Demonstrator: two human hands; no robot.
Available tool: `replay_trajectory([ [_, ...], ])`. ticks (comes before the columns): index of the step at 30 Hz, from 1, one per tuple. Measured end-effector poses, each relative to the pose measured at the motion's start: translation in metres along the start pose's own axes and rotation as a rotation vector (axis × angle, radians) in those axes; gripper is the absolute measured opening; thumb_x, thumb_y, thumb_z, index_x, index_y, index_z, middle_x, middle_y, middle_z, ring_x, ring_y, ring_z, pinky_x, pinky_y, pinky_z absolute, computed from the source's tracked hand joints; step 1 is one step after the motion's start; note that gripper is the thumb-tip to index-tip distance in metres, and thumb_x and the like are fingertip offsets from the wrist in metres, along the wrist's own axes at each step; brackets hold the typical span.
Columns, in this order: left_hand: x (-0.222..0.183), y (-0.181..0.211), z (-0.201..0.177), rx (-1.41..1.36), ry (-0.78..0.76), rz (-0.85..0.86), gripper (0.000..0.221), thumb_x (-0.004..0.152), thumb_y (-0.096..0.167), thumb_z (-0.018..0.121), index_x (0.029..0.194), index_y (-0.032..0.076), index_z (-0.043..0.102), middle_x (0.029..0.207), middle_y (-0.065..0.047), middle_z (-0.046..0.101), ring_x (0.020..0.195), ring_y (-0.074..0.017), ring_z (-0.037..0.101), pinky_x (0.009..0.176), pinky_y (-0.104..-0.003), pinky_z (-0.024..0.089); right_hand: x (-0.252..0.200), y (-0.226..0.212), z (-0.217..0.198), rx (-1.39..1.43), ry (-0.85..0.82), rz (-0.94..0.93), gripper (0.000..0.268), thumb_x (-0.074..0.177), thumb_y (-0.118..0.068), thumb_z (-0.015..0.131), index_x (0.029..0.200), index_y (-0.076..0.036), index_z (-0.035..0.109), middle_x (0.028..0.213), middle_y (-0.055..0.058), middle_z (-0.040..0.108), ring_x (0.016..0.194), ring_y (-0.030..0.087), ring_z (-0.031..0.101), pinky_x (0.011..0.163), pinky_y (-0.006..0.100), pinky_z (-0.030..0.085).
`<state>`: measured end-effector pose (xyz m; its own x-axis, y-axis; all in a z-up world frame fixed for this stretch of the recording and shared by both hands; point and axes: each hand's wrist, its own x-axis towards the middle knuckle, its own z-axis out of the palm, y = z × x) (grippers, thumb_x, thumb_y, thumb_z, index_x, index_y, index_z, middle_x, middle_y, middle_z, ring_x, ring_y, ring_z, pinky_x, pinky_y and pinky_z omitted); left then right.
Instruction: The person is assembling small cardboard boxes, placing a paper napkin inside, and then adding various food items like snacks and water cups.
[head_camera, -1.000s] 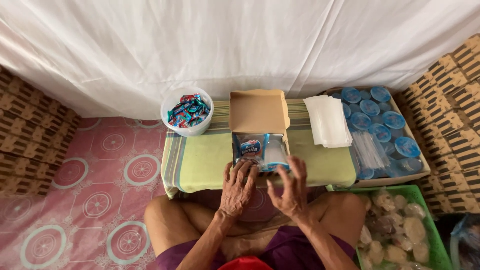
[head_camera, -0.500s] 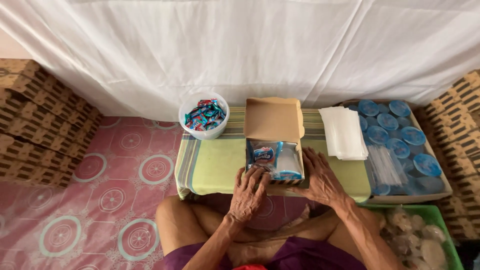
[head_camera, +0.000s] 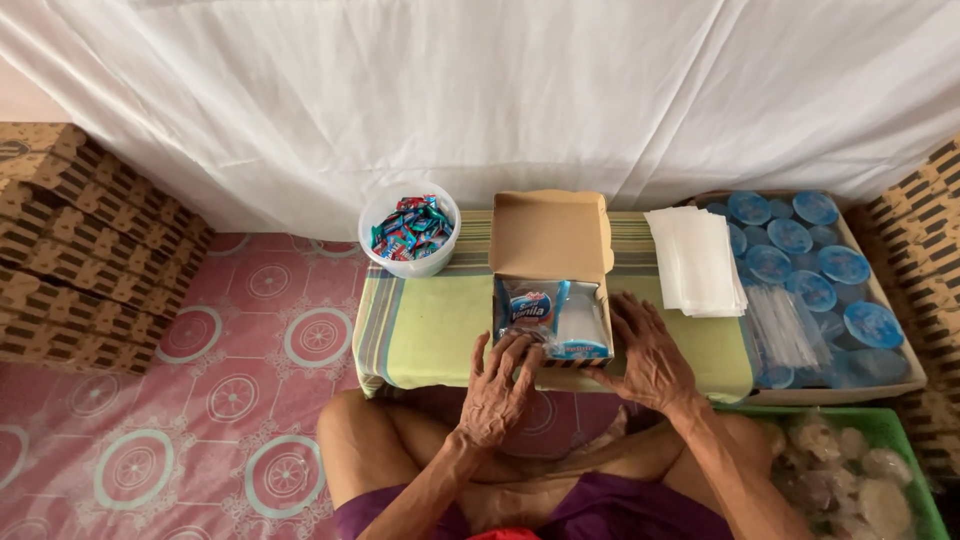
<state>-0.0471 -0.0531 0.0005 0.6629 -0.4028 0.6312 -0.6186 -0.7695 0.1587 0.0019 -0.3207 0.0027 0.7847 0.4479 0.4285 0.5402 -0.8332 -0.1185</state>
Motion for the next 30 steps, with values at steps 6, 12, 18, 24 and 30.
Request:
replay_trajectory([
  [6,0.002,0.004,-0.008,-0.061,-0.096,-0.053,0.058,0.093,0.018,0.065,0.147,0.010,0.045,0.147,-0.010,0.047,0.145,-0.0283,0.038,0.123,-0.061,0.016,-0.001,-0.003,0.003,-0.005,-0.012,0.042,0.106,0.073,-0.074,0.071,0.147,-0.003,0.047,0.153,0.017,0.048,0.149,0.038,0.038,0.127,0.054,0.025],
  [12,0.050,-0.020,-0.075,-0.301,0.151,0.069,0.060,0.085,0.004,0.072,0.140,-0.002,0.048,0.135,-0.020,0.055,0.121,-0.0358,0.057,0.106,-0.050,0.046,-0.003,0.003,0.005,-0.032,-0.069,0.064,0.103,0.075,-0.075,0.066,0.146,-0.002,0.050,0.156,0.016,0.047,0.149,0.032,0.038,0.128,0.048,0.022],
  [18,0.081,-0.176,-0.031,-0.038,0.179,-0.173,0.016,0.096,0.021,0.068,0.111,0.023,0.069,0.094,-0.002,0.063,0.090,-0.0280,0.067,0.079,-0.042,0.056,-0.004,0.005,0.011,0.025,0.006,0.070,0.102,0.064,-0.075,0.077,0.142,-0.014,0.056,0.149,0.018,0.054,0.141,0.039,0.050,0.120,0.058,0.032],
  [24,0.116,-0.224,-0.037,-0.063,-0.404,-0.506,0.023,0.091,0.024,0.069,0.113,0.018,0.070,0.105,-0.009,0.073,0.103,-0.0339,0.071,0.085,-0.049,0.056,-0.004,0.004,0.012,-0.036,0.078,0.036,0.100,0.063,-0.079,0.076,0.138,-0.016,0.058,0.147,0.015,0.056,0.139,0.036,0.053,0.118,0.055,0.037],
  [30,0.124,-0.258,0.009,0.053,-0.626,-0.559,0.031,0.088,0.025,0.071,0.119,0.027,0.072,0.113,-0.011,0.070,0.104,-0.0328,0.073,0.088,-0.047,0.057,-0.004,0.005,0.012,-0.051,0.063,0.023,0.097,0.062,-0.076,0.077,0.134,-0.014,0.059,0.148,0.016,0.055,0.140,0.036,0.052,0.119,0.054,0.035],
])
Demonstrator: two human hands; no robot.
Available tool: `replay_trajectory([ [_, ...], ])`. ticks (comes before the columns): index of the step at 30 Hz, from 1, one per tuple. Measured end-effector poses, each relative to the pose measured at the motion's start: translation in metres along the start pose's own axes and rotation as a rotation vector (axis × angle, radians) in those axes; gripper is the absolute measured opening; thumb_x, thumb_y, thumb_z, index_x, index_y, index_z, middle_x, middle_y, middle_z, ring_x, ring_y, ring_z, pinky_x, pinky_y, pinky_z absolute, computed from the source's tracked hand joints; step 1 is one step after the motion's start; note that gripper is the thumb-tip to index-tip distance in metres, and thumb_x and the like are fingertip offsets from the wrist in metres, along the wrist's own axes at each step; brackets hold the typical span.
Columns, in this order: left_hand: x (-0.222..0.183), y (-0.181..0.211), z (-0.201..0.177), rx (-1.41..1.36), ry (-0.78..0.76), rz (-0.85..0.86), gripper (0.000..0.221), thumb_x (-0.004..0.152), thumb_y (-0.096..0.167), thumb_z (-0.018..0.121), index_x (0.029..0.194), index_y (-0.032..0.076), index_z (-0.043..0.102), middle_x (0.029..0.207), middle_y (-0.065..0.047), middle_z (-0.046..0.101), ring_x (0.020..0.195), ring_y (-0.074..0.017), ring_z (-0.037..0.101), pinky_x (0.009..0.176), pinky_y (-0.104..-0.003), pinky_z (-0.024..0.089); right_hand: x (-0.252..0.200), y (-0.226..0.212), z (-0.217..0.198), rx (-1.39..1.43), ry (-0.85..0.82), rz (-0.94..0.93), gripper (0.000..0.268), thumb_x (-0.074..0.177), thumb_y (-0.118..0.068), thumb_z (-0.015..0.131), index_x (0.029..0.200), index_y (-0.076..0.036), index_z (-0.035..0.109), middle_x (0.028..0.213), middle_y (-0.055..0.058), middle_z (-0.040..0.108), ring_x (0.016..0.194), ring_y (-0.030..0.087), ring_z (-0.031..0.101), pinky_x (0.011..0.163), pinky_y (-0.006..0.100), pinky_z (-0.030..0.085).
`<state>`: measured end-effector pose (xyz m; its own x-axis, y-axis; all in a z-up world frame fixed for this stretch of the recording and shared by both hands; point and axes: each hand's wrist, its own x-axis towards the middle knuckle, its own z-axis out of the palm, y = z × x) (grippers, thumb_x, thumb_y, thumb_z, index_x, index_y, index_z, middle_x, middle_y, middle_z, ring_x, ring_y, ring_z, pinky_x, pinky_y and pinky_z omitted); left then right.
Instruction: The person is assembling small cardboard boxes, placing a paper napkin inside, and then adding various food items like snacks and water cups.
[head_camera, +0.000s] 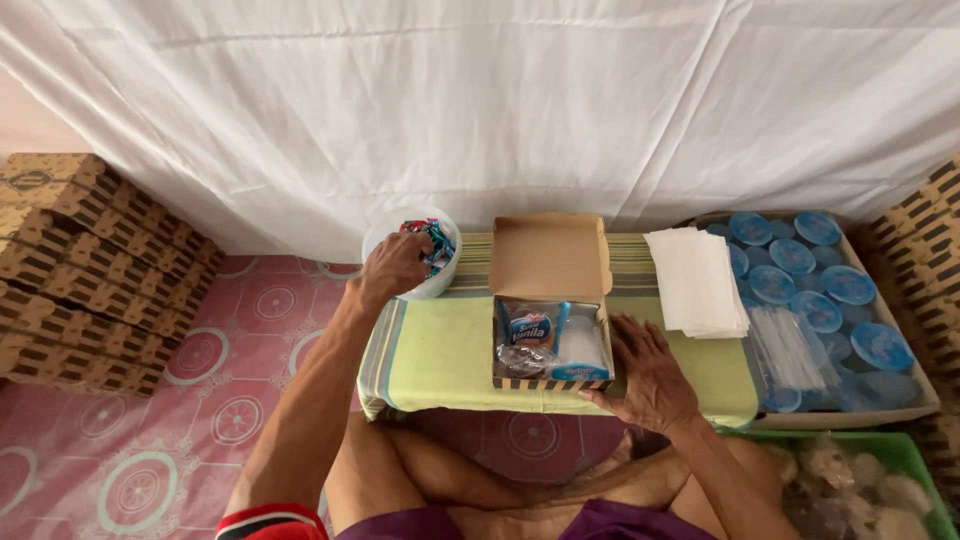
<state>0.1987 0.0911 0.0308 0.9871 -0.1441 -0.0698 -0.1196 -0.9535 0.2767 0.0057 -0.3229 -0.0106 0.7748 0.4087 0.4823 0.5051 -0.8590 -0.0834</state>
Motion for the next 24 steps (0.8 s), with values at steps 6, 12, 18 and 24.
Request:
replay_trajectory([
  [6,0.004,0.000,-0.005,0.041,0.020,0.059,0.027,0.097,0.013,0.056,0.117,0.020,0.074,0.105,-0.014,0.072,0.097,-0.0385,0.074,0.089,-0.044,0.059,0.000,0.000,0.001,0.013,0.010,0.001,0.101,0.061,-0.077,0.078,0.136,-0.013,0.058,0.146,0.017,0.055,0.139,0.036,0.052,0.118,0.054,0.035],
  [12,-0.026,0.018,-0.045,0.008,0.144,0.030,0.023,0.099,0.015,0.057,0.111,0.018,0.077,0.098,-0.015,0.076,0.089,-0.0365,0.077,0.081,-0.047,0.062,0.002,-0.002,-0.005,0.019,0.007,0.000,0.096,0.064,-0.077,0.077,0.134,-0.014,0.059,0.145,0.017,0.055,0.139,0.036,0.052,0.118,0.055,0.035],
  [18,-0.042,0.012,-0.062,-0.235,0.276,0.015,0.017,0.098,0.025,0.061,0.107,0.022,0.075,0.095,-0.011,0.077,0.093,-0.0370,0.074,0.084,-0.051,0.058,-0.001,0.002,0.000,0.027,0.001,0.003,0.096,0.063,-0.077,0.078,0.133,-0.013,0.060,0.143,0.018,0.057,0.138,0.037,0.053,0.119,0.055,0.035],
  [24,-0.085,0.048,-0.094,-0.849,0.335,0.003,0.017,0.103,0.014,0.060,0.111,0.002,0.070,0.095,-0.019,0.076,0.078,-0.0246,0.071,0.070,-0.034,0.056,-0.001,0.000,0.001,0.042,0.019,0.013,0.097,0.064,-0.077,0.078,0.136,-0.014,0.059,0.145,0.018,0.055,0.140,0.037,0.051,0.120,0.055,0.034],
])
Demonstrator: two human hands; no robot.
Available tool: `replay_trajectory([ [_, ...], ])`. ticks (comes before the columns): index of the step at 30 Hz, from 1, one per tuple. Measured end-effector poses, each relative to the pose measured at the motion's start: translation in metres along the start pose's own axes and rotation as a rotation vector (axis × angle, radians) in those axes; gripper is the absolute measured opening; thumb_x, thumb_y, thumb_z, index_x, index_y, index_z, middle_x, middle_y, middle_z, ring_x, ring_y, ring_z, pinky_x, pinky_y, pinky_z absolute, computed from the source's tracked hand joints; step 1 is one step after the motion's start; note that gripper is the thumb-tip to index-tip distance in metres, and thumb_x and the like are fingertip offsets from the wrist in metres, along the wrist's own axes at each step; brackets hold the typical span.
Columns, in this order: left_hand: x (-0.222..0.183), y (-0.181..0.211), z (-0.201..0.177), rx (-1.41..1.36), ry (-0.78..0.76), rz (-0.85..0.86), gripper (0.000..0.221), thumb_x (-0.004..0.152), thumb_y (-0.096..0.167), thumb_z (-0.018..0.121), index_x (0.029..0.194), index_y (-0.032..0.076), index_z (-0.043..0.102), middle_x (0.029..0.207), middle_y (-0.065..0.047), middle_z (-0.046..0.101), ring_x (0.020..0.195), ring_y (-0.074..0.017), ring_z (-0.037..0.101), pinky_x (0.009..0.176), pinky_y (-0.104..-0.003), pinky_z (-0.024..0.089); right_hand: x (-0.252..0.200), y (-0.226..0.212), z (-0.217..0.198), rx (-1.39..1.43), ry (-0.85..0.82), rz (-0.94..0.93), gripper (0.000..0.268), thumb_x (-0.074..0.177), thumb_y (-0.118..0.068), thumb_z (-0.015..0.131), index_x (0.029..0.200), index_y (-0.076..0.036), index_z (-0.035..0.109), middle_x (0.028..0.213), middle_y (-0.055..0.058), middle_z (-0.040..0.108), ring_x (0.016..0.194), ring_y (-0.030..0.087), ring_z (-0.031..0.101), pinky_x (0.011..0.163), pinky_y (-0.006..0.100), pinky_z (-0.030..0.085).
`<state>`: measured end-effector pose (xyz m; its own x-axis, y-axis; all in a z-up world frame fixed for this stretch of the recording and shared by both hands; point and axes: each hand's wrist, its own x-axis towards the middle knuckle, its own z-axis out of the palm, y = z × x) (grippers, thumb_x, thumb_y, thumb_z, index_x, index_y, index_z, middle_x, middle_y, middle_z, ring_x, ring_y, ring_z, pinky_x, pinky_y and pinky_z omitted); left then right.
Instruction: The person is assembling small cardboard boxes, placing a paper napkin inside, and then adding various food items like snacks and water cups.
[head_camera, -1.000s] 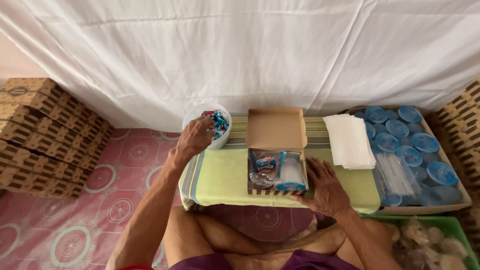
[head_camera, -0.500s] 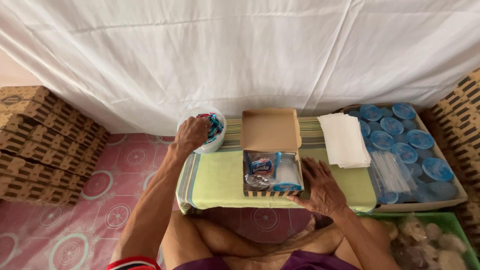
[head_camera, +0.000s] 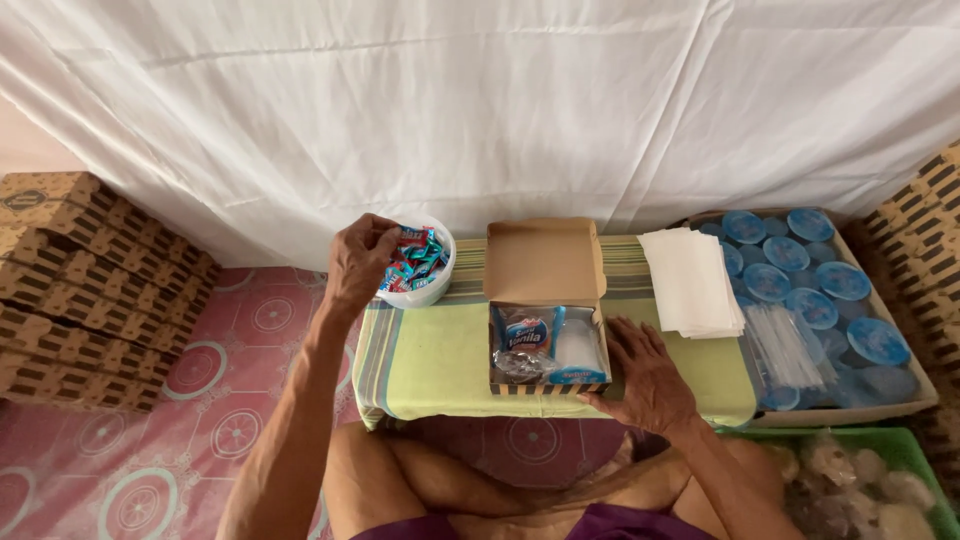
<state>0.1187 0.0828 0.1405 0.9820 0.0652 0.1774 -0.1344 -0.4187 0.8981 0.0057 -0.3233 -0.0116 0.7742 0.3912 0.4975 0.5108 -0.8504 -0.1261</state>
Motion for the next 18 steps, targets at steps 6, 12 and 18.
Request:
replay_trajectory([
  [6,-0.069,0.032,0.036,-0.681,0.006,-0.011,0.020,0.098,0.014,0.068,0.101,-0.005,0.065,0.084,-0.021,0.074,0.067,-0.0217,0.072,0.063,-0.029,0.059,0.000,0.000,-0.001,0.013,-0.032,0.011,0.099,0.063,-0.078,0.078,0.137,-0.015,0.058,0.145,0.016,0.056,0.140,0.035,0.051,0.120,0.055,0.033],
  [12,-0.132,0.091,0.054,-0.684,-0.034,0.004,0.019,0.095,0.013,0.071,0.097,-0.006,0.071,0.083,-0.028,0.078,0.067,-0.0310,0.079,0.064,-0.037,0.065,0.004,-0.002,-0.004,-0.029,-0.025,-0.014,0.098,0.066,-0.080,0.075,0.136,-0.014,0.057,0.145,0.016,0.056,0.139,0.035,0.052,0.119,0.054,0.035],
  [18,-0.158,0.121,0.056,-0.773,-0.125,-0.015,0.016,0.095,0.000,0.064,0.107,-0.010,0.068,0.089,-0.017,0.076,0.075,-0.0202,0.075,0.071,-0.028,0.062,0.007,-0.009,-0.015,-0.001,-0.102,0.002,0.094,0.077,-0.072,0.066,0.143,-0.006,0.053,0.150,0.014,0.052,0.145,0.033,0.042,0.124,0.051,0.027],
])
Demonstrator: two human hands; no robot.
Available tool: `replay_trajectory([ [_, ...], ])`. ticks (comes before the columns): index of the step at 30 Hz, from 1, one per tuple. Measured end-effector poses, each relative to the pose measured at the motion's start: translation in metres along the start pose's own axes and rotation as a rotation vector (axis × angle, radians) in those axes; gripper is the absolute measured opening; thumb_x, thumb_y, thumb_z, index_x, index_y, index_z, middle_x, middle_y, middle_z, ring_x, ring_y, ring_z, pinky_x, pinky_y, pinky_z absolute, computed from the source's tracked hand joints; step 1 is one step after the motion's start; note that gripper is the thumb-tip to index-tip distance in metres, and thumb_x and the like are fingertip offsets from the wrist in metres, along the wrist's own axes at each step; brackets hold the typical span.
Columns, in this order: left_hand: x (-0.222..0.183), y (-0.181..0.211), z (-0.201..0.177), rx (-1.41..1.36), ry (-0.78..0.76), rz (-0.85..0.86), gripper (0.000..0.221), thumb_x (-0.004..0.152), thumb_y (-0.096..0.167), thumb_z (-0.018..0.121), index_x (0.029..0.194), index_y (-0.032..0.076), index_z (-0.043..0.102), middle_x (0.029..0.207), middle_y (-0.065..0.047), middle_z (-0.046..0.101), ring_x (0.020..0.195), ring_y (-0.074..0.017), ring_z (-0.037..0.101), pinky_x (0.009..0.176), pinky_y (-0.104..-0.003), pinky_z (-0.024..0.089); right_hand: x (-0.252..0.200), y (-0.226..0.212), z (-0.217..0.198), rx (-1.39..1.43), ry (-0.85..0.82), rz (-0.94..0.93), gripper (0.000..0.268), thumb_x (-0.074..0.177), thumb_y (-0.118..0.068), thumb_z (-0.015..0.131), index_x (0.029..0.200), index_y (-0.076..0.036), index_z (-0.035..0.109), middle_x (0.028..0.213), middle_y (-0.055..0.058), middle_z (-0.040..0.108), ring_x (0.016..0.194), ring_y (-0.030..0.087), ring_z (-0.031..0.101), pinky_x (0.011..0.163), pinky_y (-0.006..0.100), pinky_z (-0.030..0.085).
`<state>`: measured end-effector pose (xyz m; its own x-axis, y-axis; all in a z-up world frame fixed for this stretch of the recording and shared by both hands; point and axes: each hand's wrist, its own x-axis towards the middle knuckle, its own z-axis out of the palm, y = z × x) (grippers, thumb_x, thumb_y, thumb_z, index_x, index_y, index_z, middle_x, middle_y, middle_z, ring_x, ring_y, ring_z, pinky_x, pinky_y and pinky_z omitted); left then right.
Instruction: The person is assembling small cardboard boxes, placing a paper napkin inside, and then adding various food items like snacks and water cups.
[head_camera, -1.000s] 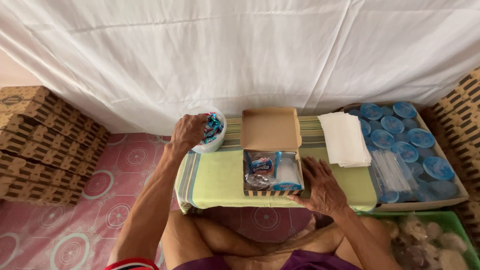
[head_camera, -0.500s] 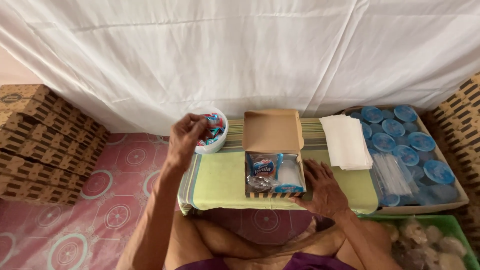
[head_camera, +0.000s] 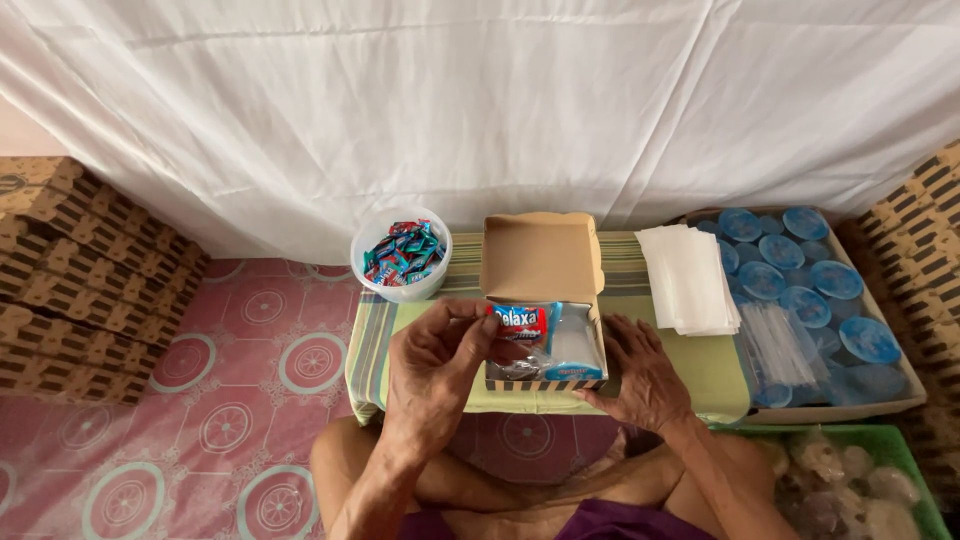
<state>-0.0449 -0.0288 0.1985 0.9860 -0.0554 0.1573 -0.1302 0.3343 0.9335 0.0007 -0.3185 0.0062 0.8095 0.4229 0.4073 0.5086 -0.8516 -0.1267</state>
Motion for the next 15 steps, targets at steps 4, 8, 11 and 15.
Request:
replay_trajectory([
  [4,-0.003,0.007,0.009,0.063,0.058,-0.042,0.016,0.092,-0.002,0.068,0.107,-0.007,0.070,0.084,-0.015,0.077,0.074,-0.0187,0.076,0.068,-0.027,0.061,0.001,-0.001,-0.002,0.000,-0.004,0.009,0.094,0.077,-0.073,0.065,0.141,-0.004,0.055,0.150,0.018,0.052,0.146,0.036,0.042,0.123,0.051,0.027],
  [8,-0.002,0.003,0.008,0.007,0.007,-0.005,0.017,0.094,-0.005,0.064,0.110,-0.006,0.068,0.094,-0.016,0.076,0.082,-0.0201,0.076,0.075,-0.028,0.062,0.000,0.001,0.001,0.008,0.003,0.009,0.096,0.076,-0.072,0.067,0.143,-0.005,0.053,0.150,0.018,0.051,0.144,0.035,0.043,0.123,0.050,0.027],
  [11,0.000,0.000,0.008,0.045,0.033,-0.015,0.017,0.093,-0.005,0.064,0.110,-0.006,0.068,0.092,-0.015,0.077,0.082,-0.0204,0.077,0.074,-0.027,0.061,-0.001,0.001,0.001,0.004,-0.013,0.020,0.099,0.076,-0.074,0.065,0.145,-0.004,0.051,0.151,0.017,0.051,0.145,0.035,0.042,0.124,0.051,0.026],
  [15,0.011,-0.017,0.004,0.363,0.122,0.097,0.011,0.094,0.007,0.068,0.098,-0.001,0.074,0.077,-0.013,0.074,0.074,-0.0159,0.067,0.071,-0.035,0.061,-0.005,0.012,0.017,-0.027,0.103,-0.029,0.100,0.062,-0.079,0.078,0.133,-0.011,0.059,0.143,0.017,0.057,0.137,0.036,0.054,0.118,0.053,0.036],
])
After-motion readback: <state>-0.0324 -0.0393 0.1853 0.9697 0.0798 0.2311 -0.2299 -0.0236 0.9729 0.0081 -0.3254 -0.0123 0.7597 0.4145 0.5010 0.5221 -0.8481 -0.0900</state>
